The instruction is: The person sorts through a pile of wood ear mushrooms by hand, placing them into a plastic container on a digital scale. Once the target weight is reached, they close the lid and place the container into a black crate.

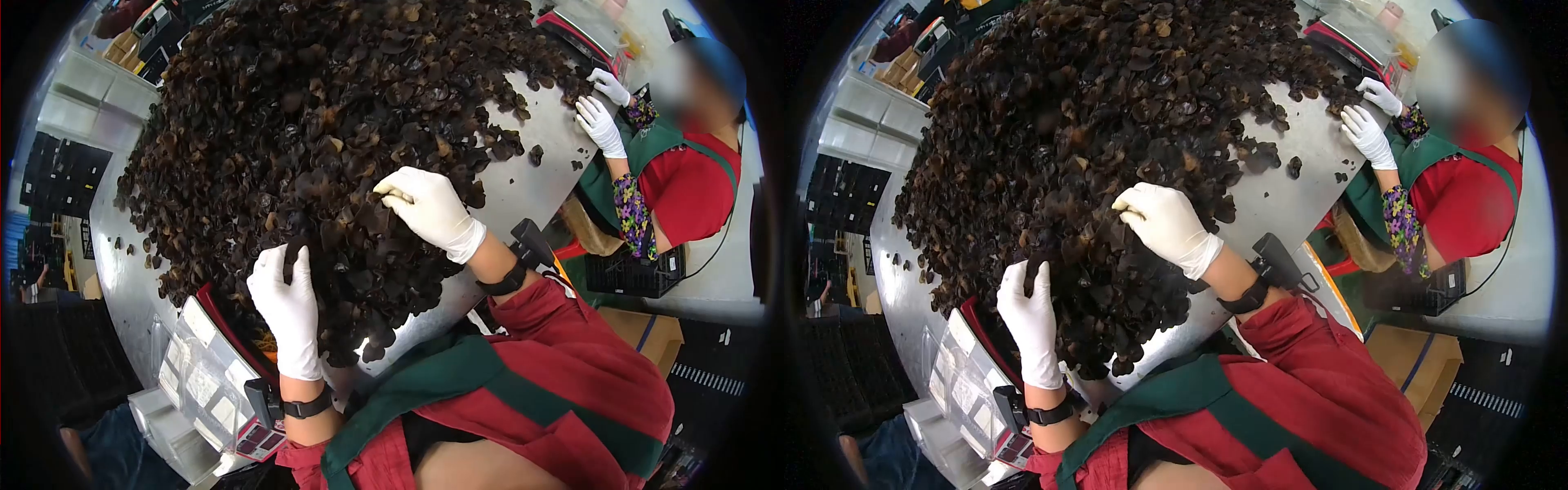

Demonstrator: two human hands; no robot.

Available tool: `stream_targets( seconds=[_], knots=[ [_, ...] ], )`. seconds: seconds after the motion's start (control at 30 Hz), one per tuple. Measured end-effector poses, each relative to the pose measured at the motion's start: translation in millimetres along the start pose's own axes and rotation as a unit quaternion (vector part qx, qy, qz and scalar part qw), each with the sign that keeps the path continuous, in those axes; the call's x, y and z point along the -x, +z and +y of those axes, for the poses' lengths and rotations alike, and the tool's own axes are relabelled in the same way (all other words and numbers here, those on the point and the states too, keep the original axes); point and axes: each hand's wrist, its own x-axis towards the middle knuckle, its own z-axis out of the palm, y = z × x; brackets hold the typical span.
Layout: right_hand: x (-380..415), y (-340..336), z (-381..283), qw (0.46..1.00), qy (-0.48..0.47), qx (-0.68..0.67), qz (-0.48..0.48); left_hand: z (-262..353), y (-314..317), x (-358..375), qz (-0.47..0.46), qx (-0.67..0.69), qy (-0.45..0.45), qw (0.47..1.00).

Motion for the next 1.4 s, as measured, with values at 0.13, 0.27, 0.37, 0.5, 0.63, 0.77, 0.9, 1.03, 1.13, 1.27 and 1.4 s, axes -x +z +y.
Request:
stream_targets(
  seconds=[0.13,0.27,0.37,0.5,0.63,0.77,0.9,1.03,1.13,1.27,1.4],
  knots=[
    [-9.1,-1.8,7.2,0.999,-0.035,0.033,0.003,-7.3,-7.6,11.7,-0.015,0.004,-0.04,0.999],
    [-41.9,0.1,3.3,0.977,-0.065,0.202,-0.001,-12.2,-3.1,26.0,-0.042,-0.026,-0.043,0.998],
    [-54.3,24.6,17.1,0.951,-0.035,0.294,-0.088,-12.0,-2.5,34.2,-0.037,-0.01,-0.014,0.999],
    [-59.1,28.2,25.1,0.963,-0.022,0.254,-0.088,-4.3,-17.1,42.8,-0.053,0.005,-0.052,0.997],
    [-54.4,24.7,30.8,0.993,-0.002,0.101,-0.054,-7.9,-23.4,53.1,-0.047,0.012,-0.059,0.997],
    [-52.4,11.5,20.5,0.995,0.022,-0.067,-0.064,-5.0,-25.5,56.8,-0.035,0.027,-0.027,0.999],
    [-56.5,-1.8,2.8,0.951,0.156,-0.242,-0.11,-2.6,-27.1,55.4,-0.036,0.037,-0.023,0.998],
    [-55.7,-1.7,3.3,0.929,0.153,-0.317,-0.112,-3.6,-29.3,58.4,-0.034,0.044,-0.026,0.998],
    [-55.1,1.8,2.9,0.937,0.152,-0.295,-0.11,-4.0,-30.8,61.3,-0.029,0.046,-0.032,0.998],
    [-57.3,11.2,7.1,0.949,0.15,-0.235,-0.149,-5.5,-34.2,66.2,-0.023,0.046,-0.032,0.998],
    [-65.0,21.4,5.4,0.971,0.069,-0.182,-0.137,-4.6,-36.8,71.7,-0.017,0.065,-0.053,0.996]
  ],
)
